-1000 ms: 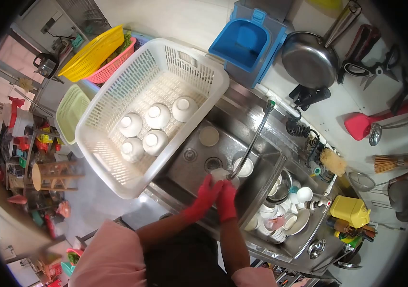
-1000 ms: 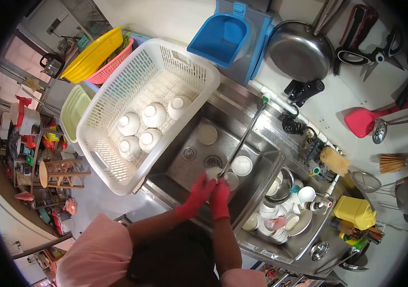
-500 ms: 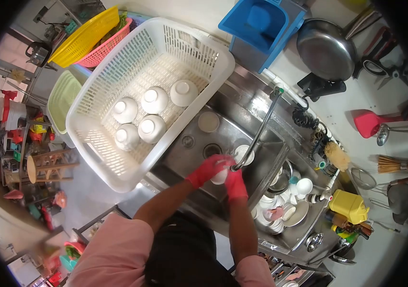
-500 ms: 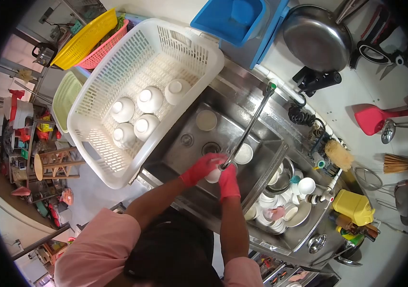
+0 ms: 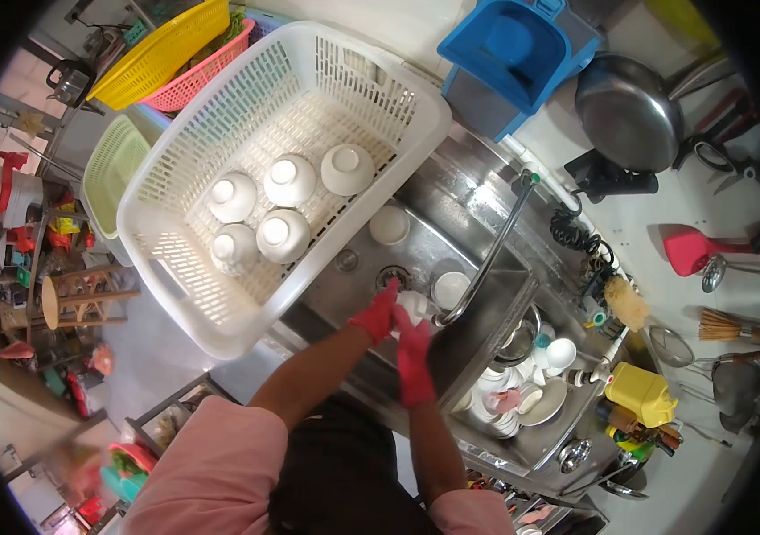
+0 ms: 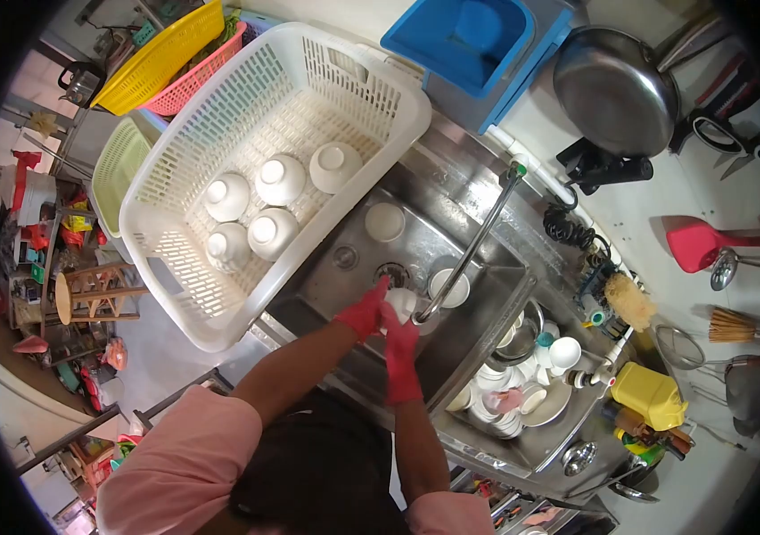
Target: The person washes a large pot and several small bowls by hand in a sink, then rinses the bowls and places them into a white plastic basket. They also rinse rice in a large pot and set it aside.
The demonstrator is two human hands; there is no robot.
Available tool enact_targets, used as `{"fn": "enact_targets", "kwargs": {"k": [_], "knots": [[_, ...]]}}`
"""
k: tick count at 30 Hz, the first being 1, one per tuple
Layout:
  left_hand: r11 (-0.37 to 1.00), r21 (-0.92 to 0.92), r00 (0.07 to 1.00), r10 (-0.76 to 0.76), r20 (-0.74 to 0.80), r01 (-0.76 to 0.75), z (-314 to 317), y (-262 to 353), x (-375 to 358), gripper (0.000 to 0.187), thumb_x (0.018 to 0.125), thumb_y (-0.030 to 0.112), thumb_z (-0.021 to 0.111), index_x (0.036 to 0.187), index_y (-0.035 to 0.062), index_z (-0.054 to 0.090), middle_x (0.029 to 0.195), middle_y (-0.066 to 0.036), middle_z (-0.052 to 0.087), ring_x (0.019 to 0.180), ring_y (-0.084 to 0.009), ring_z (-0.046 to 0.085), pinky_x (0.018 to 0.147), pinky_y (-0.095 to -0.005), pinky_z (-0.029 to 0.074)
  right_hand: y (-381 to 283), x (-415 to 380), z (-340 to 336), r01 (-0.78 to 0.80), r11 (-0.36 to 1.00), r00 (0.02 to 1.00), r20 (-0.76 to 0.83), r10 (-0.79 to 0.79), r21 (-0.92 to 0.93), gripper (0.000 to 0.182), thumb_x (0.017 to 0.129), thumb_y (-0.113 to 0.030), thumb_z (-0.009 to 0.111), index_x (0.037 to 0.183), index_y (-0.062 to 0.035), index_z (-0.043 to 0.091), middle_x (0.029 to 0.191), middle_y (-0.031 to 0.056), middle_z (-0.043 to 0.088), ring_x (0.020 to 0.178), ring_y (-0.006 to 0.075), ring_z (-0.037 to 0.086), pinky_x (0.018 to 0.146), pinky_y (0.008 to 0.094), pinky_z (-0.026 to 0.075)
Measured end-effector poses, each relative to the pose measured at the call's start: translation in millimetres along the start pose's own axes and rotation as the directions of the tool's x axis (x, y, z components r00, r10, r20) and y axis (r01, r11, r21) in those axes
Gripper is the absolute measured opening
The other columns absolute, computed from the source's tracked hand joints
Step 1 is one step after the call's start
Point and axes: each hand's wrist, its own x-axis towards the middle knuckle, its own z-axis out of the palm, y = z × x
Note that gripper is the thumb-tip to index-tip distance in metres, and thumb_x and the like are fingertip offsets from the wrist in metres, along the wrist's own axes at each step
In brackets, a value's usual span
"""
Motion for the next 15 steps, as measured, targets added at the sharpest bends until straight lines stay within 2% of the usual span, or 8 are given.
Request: {"fn": "enact_targets", "kwargs": {"k": [3, 5, 7, 8, 10, 11, 13, 15], "knots": [[0.793, 0.011, 0.791, 0.608, 0.065, -0.61, 1, -40, 18, 0.045, 0.102, 0.048, 0.048, 0.114, 0.007, 0.062, 0.102, -0.007, 0.066, 0.086, -0.0194, 0.063, 0.077, -0.0324, 0.054, -29, 9, 4, -0.034, 0.989, 0.999, -0.043, 0.027, -0.147, 0.037, 0.097, -0.027, 0.065, 0.121, 0.0006, 0.061, 0.107, 0.0092, 0.068, 0.098, 0.0176, 0.066, 0.084, 0.0312, 0.053], [0.646, 0.013, 0.645, 0.763, -0.043, -0.763, 5, -65, 37, 0.043, 0.102, 0.044, 0.049, 0.119, 0.006, 0.059, 0.109, -0.008, 0.065, 0.096, -0.0204, 0.062, 0.086, -0.0322, 0.052, -27, 33, 5, -0.021, 0.96, 0.999, -0.054, 0.006, -0.279, 0.037, 0.098, -0.029, 0.062, 0.12, 0.0011, 0.063, 0.109, 0.0128, 0.068, 0.102, 0.0201, 0.065, 0.085, 0.0308, 0.052], [0.59, -0.315, 0.589, 0.801, 0.108, -0.744, -1, -77, 49, 0.042, 0.103, 0.041, 0.049, 0.124, 0.0054, 0.057, 0.115, -0.01, 0.064, 0.105, -0.0214, 0.061, 0.093, -0.0324, 0.05, -20, 33, 1, 0.059, 0.884, 0.998, 0.011, -0.061, -0.463, 0.039, 0.097, -0.031, 0.061, 0.118, 0.0013, 0.064, 0.11, 0.0148, 0.068, 0.104, 0.0224, 0.065, 0.087, 0.0313, 0.051], [0.594, -0.598, 0.534, 0.789, 0.305, -0.537, -7, -73, 54, 0.042, 0.103, 0.04, 0.049, 0.126, 0.0054, 0.056, 0.118, -0.011, 0.063, 0.108, -0.0221, 0.061, 0.096, -0.0326, 0.049, -19, 27, 1, 0.139, 0.814, 0.99, 0.089, -0.108, -0.565, 0.04, 0.096, -0.033, 0.062, 0.117, 0.0015, 0.064, 0.11, 0.0144, 0.068, 0.103, 0.023, 0.065, 0.088, 0.0321, 0.051], [0.61, -0.426, 0.389, 0.775, 0.499, -0.669, -27, -61, 72, 0.039, 0.098, 0.032, 0.055, 0.127, 0.0063, 0.056, 0.119, -0.01, 0.064, 0.11, -0.0224, 0.061, 0.097, -0.0337, 0.049, -24, 17, 7, 0.315, 0.621, 0.948, 0.265, -0.175, -0.718, 0.043, 0.094, -0.035, 0.063, 0.115, 0.0017, 0.064, 0.11, 0.0135, 0.068, 0.103, 0.0241, 0.065, 0.091, 0.0339, 0.05], [0.437, 0.054, 0.397, 0.752, 0.526, -0.898, -44, -59, 85, 0.037, 0.094, 0.025, 0.062, 0.126, 0.0072, 0.057, 0.119, -0.009, 0.065, 0.108, -0.0222, 0.063, 0.096, -0.0344, 0.05, -27, 11, 9, 0.401, 0.504, 0.915, 0.357, -0.186, -0.765, 0.044, 0.093, -0.036, 0.064, 0.115, 0.0019, 0.065, 0.111, 0.0131, 0.068, 0.103, 0.0246, 0.065, 0.093, 0.0348, 0.05], [0.341, 0.469, 0.565, 0.649, 0.509, -0.815, -48, -46, 74, 0.033, 0.094, 0.025, 0.061, 0.123, 0.0087, 0.058, 0.118, -0.008, 0.065, 0.108, -0.0235, 0.063, 0.097, -0.0367, 0.049, -21, 5, 0, 0.531, 0.402, 0.845, 0.502, -0.186, -0.746, 0.043, 0.093, -0.037, 0.064, 0.113, 0.0014, 0.065, 0.111, 0.0146, 0.068, 0.103, 0.0276, 0.065, 0.094, 0.0372, 0.05], [0.54, 0.407, 0.665, 0.467, 0.583, -0.737, -26, -8, 11, 0.033, 0.098, 0.032, 0.053, 0.121, 0.0091, 0.059, 0.12, -0.009, 0.065, 0.111, -0.0251, 0.061, 0.1, -0.0387, 0.047, -6, 14, -25, 0.622, 0.442, 0.771, 0.603, -0.205, -0.646, 0.04, 0.094, -0.035, 0.062, 0.113, 0.0003, 0.064, 0.11, 0.0183, 0.068, 0.103, 0.0325, 0.066, 0.094, 0.0402, 0.049]]}}
